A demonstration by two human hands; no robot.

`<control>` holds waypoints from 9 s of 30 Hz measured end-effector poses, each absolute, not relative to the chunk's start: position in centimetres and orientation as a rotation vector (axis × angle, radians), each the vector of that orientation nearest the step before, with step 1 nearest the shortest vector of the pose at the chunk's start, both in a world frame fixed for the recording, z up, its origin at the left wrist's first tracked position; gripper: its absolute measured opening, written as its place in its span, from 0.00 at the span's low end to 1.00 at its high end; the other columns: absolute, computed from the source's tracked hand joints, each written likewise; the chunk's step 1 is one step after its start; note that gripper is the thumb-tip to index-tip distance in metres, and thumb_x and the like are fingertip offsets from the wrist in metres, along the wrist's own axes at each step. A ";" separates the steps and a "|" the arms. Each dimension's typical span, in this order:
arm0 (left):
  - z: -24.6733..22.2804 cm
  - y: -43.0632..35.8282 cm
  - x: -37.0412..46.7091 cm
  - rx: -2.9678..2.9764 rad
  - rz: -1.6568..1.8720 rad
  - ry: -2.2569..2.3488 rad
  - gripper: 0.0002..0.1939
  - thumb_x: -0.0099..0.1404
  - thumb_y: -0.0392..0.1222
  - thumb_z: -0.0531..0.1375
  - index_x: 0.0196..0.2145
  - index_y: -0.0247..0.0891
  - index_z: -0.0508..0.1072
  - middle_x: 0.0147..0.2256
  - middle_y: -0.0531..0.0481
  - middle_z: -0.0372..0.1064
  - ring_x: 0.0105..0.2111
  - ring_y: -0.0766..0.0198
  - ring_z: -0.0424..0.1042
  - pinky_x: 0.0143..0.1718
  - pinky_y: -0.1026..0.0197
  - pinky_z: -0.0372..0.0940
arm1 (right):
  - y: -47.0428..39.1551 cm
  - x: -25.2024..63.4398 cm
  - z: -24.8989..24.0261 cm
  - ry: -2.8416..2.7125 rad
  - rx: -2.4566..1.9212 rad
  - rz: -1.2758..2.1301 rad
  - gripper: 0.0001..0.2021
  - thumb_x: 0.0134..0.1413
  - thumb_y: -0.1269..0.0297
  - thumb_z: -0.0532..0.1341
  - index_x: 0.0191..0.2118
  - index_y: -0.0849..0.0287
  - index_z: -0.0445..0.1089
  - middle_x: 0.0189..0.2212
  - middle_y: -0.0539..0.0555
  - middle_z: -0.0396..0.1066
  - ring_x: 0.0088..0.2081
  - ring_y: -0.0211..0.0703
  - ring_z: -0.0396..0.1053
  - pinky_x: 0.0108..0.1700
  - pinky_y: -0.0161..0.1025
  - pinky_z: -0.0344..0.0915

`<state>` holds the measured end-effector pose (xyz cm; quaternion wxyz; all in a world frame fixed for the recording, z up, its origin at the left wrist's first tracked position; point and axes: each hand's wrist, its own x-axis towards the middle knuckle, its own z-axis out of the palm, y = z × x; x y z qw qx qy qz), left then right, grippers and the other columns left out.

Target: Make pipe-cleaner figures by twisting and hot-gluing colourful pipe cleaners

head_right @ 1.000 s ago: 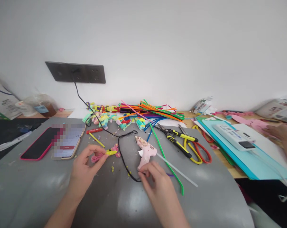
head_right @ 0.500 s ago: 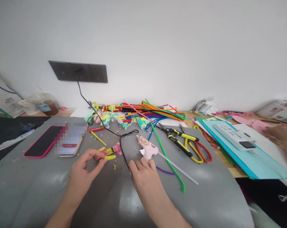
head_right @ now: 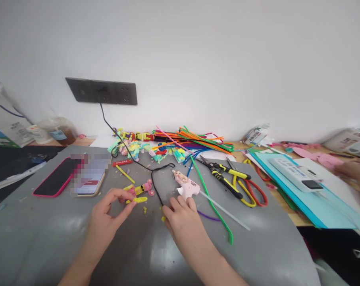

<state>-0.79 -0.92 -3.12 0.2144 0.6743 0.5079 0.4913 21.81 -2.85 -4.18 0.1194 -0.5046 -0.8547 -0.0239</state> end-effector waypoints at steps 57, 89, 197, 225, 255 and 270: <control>-5.1 -3.0 -0.7 1.298 1.064 1.324 0.09 0.59 0.43 0.63 0.28 0.42 0.66 0.24 0.56 0.68 0.19 0.69 0.62 0.20 0.67 0.57 | -3.8 26.1 -0.4 -1.810 -1.642 0.975 0.16 0.62 0.53 0.54 0.40 0.54 0.75 0.15 0.46 0.63 0.16 0.41 0.59 0.20 0.36 0.56; -7.8 -0.5 -4.6 2.104 1.082 1.772 0.24 0.55 0.37 0.69 0.50 0.43 0.72 0.43 0.46 0.77 0.42 0.51 0.73 0.44 0.48 0.71 | -3.9 22.2 -6.7 -1.081 -1.309 0.808 0.13 0.64 0.54 0.58 0.50 0.47 0.56 0.31 0.52 0.73 0.30 0.48 0.73 0.37 0.45 0.69; -8.2 0.6 -4.8 2.072 1.263 1.725 0.04 0.63 0.40 0.62 0.37 0.41 0.76 0.32 0.50 0.77 0.29 0.60 0.72 0.32 0.58 0.68 | -0.8 21.1 -4.2 -0.203 -0.915 1.680 0.19 0.46 0.55 0.74 0.32 0.55 0.63 0.23 0.42 0.59 0.21 0.29 0.55 0.22 0.27 0.57; -9.2 0.4 -4.9 2.042 1.176 1.748 0.07 0.61 0.40 0.64 0.39 0.43 0.75 0.36 0.49 0.77 0.36 0.55 0.73 0.39 0.53 0.67 | -3.9 19.3 -4.9 -2.071 -1.571 0.396 0.08 0.52 0.76 0.65 0.31 0.54 0.72 0.28 0.51 0.72 0.33 0.48 0.69 0.38 0.44 0.58; -8.9 -0.1 -4.6 2.077 1.067 1.787 0.24 0.60 0.34 0.65 0.53 0.43 0.66 0.39 0.49 0.75 0.36 0.54 0.70 0.43 0.50 0.65 | -3.7 18.4 -6.6 -2.063 -1.519 0.366 0.08 0.54 0.75 0.62 0.29 0.54 0.72 0.26 0.47 0.71 0.31 0.44 0.69 0.38 0.43 0.49; -7.9 0.7 -2.6 2.076 1.055 1.746 0.20 0.59 0.34 0.67 0.47 0.44 0.67 0.41 0.49 0.73 0.41 0.52 0.71 0.44 0.50 0.64 | -1.1 18.2 -4.6 -2.001 -1.496 0.484 0.06 0.54 0.72 0.63 0.29 0.54 0.73 0.26 0.47 0.69 0.31 0.43 0.69 0.38 0.42 0.49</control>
